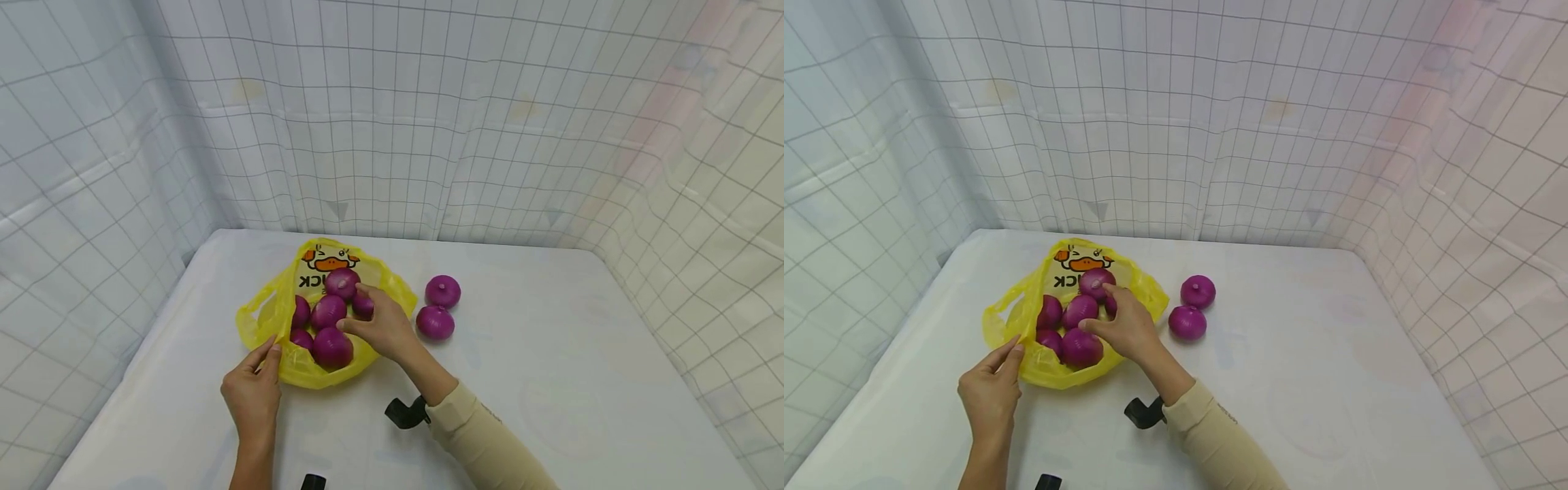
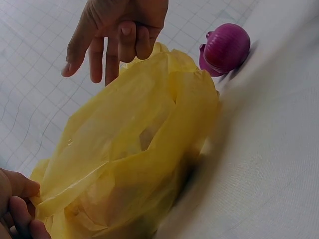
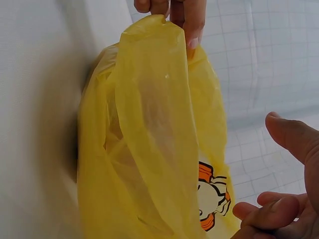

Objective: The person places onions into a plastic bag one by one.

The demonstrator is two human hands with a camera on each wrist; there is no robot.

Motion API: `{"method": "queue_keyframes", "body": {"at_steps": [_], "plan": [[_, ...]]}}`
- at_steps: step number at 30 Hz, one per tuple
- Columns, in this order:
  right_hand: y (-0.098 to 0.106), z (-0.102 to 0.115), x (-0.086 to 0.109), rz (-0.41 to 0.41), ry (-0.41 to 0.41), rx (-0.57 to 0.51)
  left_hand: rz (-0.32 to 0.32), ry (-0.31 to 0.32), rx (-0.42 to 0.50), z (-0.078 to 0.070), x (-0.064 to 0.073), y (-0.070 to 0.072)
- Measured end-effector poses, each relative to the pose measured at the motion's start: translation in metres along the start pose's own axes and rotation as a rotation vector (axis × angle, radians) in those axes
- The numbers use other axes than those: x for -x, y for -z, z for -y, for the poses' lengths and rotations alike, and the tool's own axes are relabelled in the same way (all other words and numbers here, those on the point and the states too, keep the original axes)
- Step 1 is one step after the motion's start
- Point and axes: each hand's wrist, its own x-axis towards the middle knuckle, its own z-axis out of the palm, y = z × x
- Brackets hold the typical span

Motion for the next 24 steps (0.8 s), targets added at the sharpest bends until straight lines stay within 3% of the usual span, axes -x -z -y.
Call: {"method": "queue_keyframes", "body": {"at_steps": [12,24], "plan": [[0.022,-0.002,0.017,-0.040,-0.010,-0.061,0.004,0.013,-0.002,-0.001,0.001,0.001],[0.044,-0.024,0.031,-0.163,-0.033,-0.084,-0.001,0.003,0.006,0.000,0.001,0.000]]}}
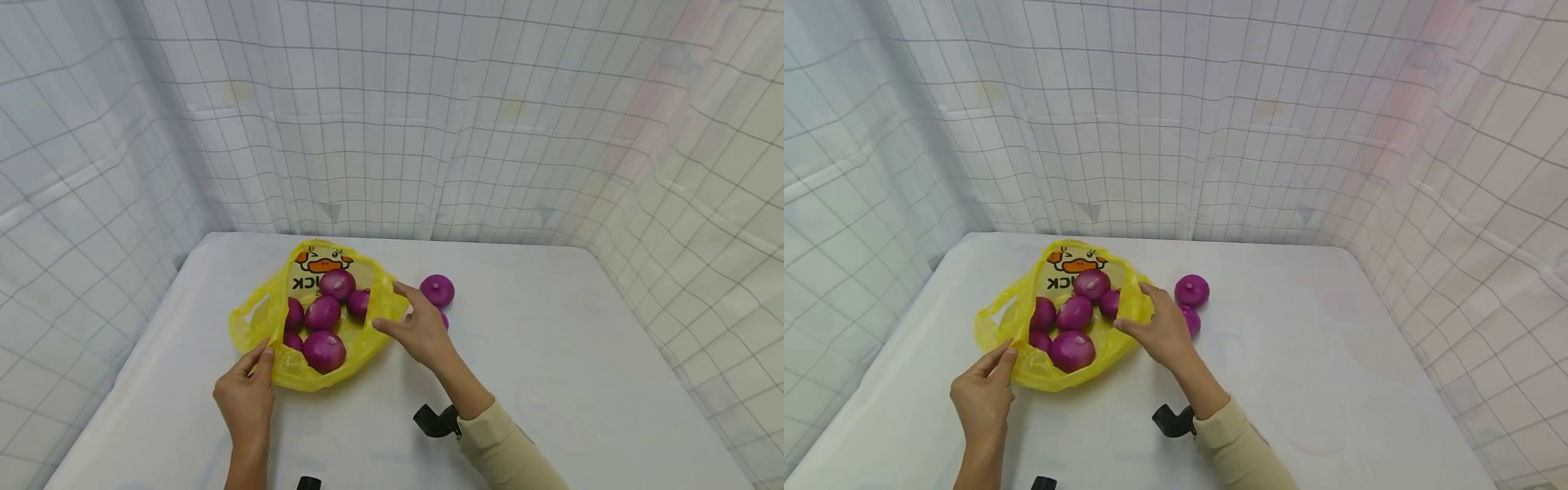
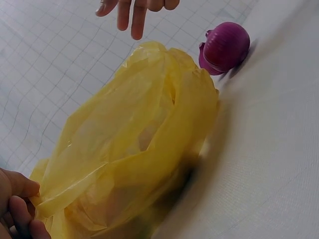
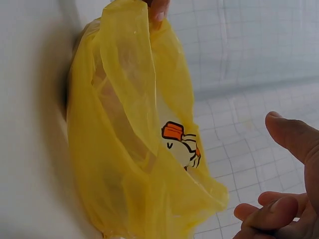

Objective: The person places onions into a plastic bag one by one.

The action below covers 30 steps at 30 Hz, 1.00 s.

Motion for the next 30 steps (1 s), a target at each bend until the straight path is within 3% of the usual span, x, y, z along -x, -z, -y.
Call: {"method": "queue_keyframes", "body": {"at_steps": [15,30], "plan": [[0.020,-0.040,0.005,-0.090,-0.088,0.014,-0.002,-0.008,-0.002,0.000,0.000,-0.002],[0.029,-0.069,0.012,-0.147,-0.106,0.085,0.000,0.002,-0.027,0.002,-0.001,-0.001]]}}
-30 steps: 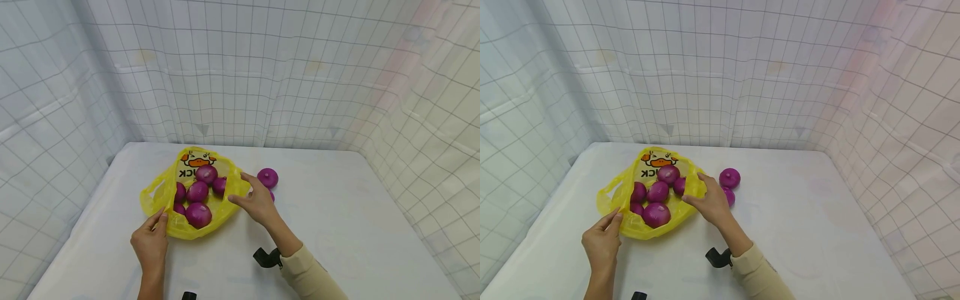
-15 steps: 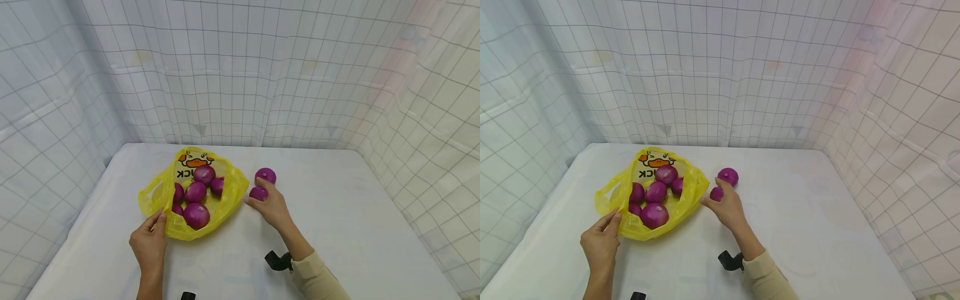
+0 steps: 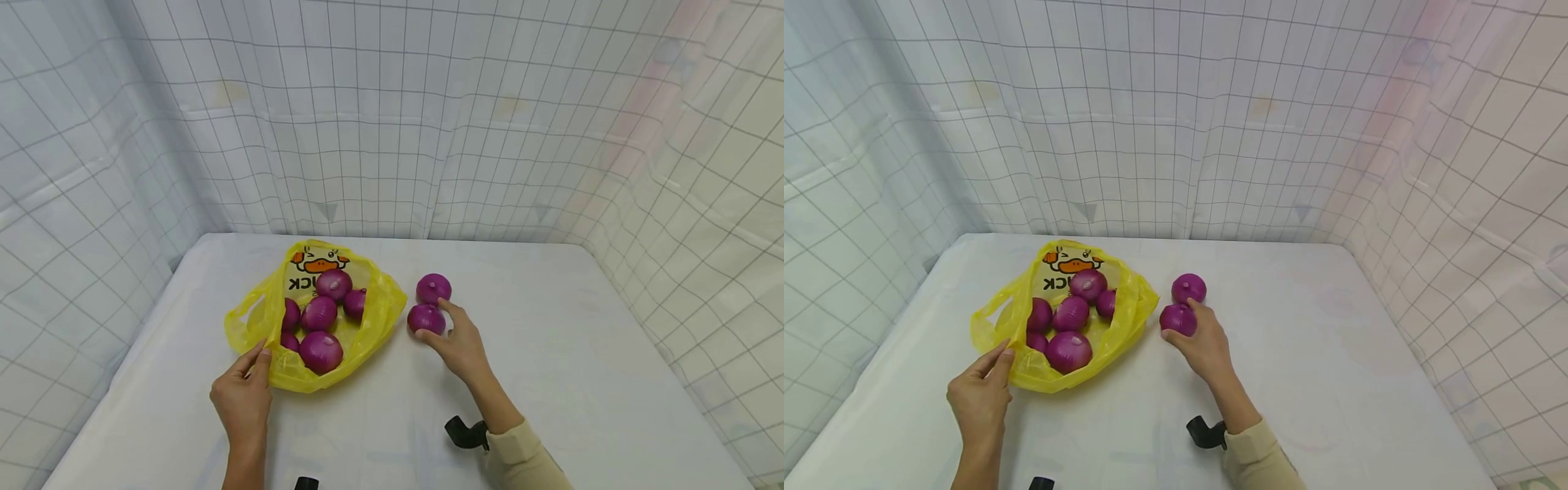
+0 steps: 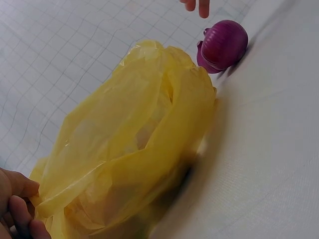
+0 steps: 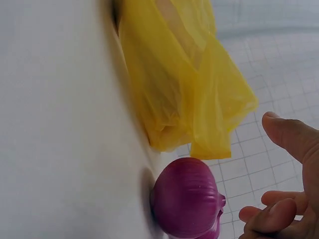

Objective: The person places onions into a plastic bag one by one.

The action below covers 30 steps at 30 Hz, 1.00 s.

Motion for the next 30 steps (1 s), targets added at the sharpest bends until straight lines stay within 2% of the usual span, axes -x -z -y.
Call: {"method": "queue_keyframes", "body": {"at_steps": [10,15,30], "plan": [[-0.007,-0.021,-0.014,0.011,-0.044,0.044,-0.003,0.015,-0.002,0.001,-0.001,0.001],[-0.011,-0.025,-0.021,0.033,-0.067,0.025,0.000,0.019,0.010,0.000,-0.001,0.001],[-0.026,-0.031,-0.033,0.053,-0.090,0.076,-0.002,0.006,-0.001,0.002,-0.001,0.001]]}}
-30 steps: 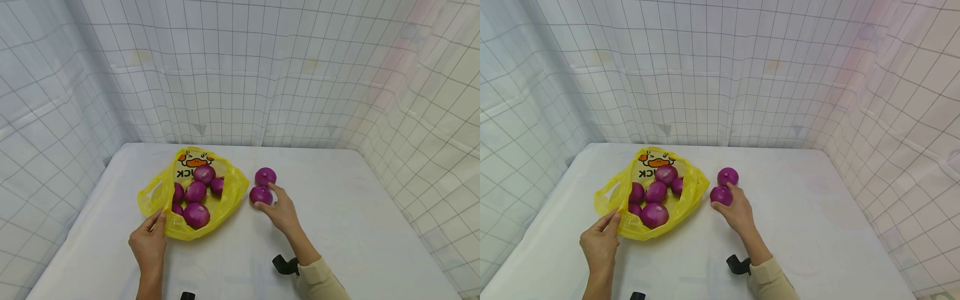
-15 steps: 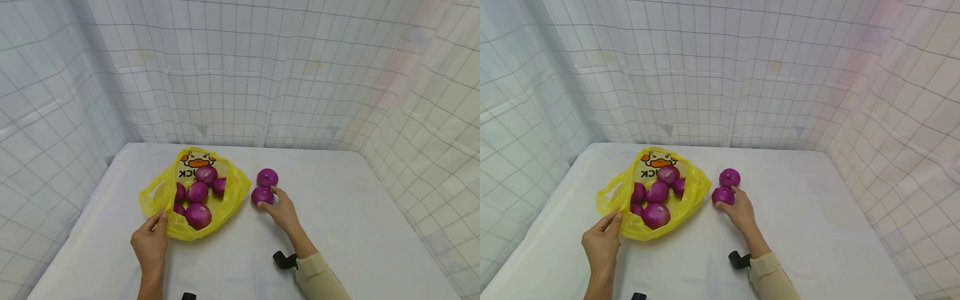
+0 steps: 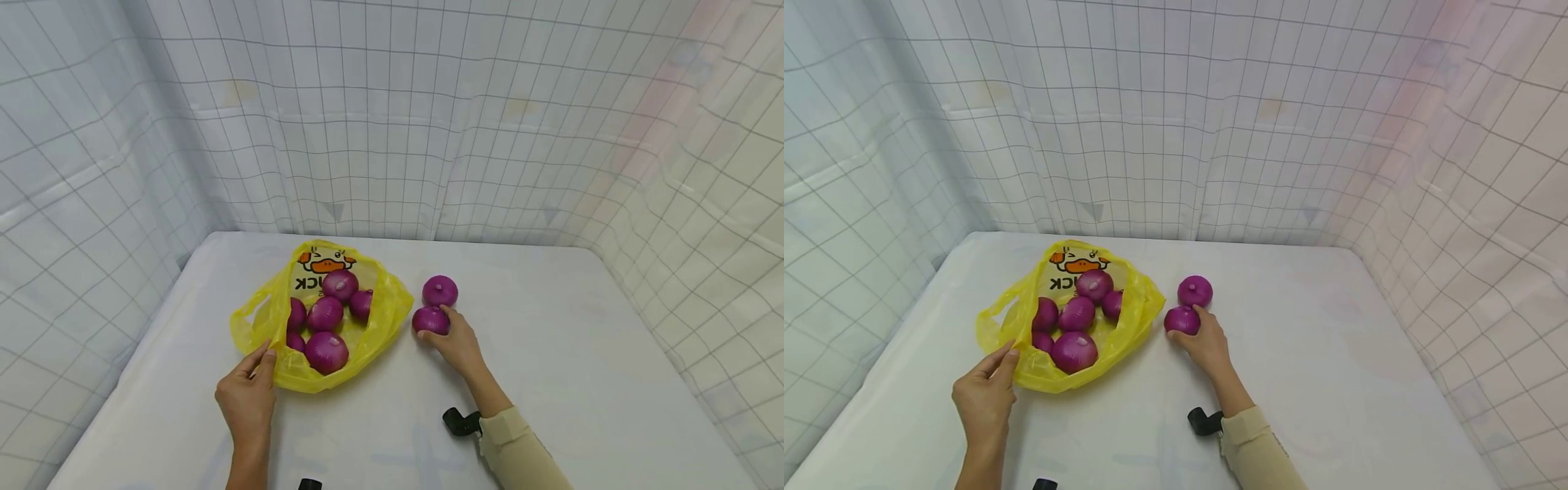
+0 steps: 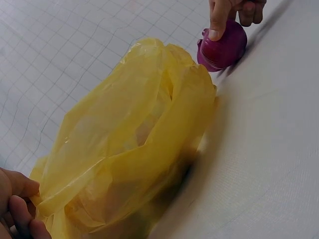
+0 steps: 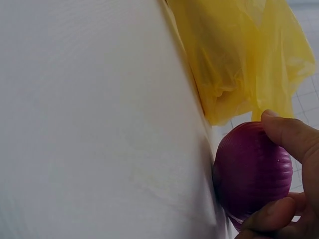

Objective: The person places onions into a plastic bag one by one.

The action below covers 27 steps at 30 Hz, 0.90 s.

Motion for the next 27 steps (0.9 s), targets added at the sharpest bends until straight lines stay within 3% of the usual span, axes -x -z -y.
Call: {"method": "queue_keyframes", "body": {"at_steps": [15,27], "plan": [[0.001,0.000,0.000,-0.005,-0.010,-0.011,-0.002,-0.001,0.005,-0.001,0.000,0.000],[0.014,0.016,0.009,-0.016,0.011,-0.069,0.004,-0.007,0.021,-0.001,0.001,0.000]]}}
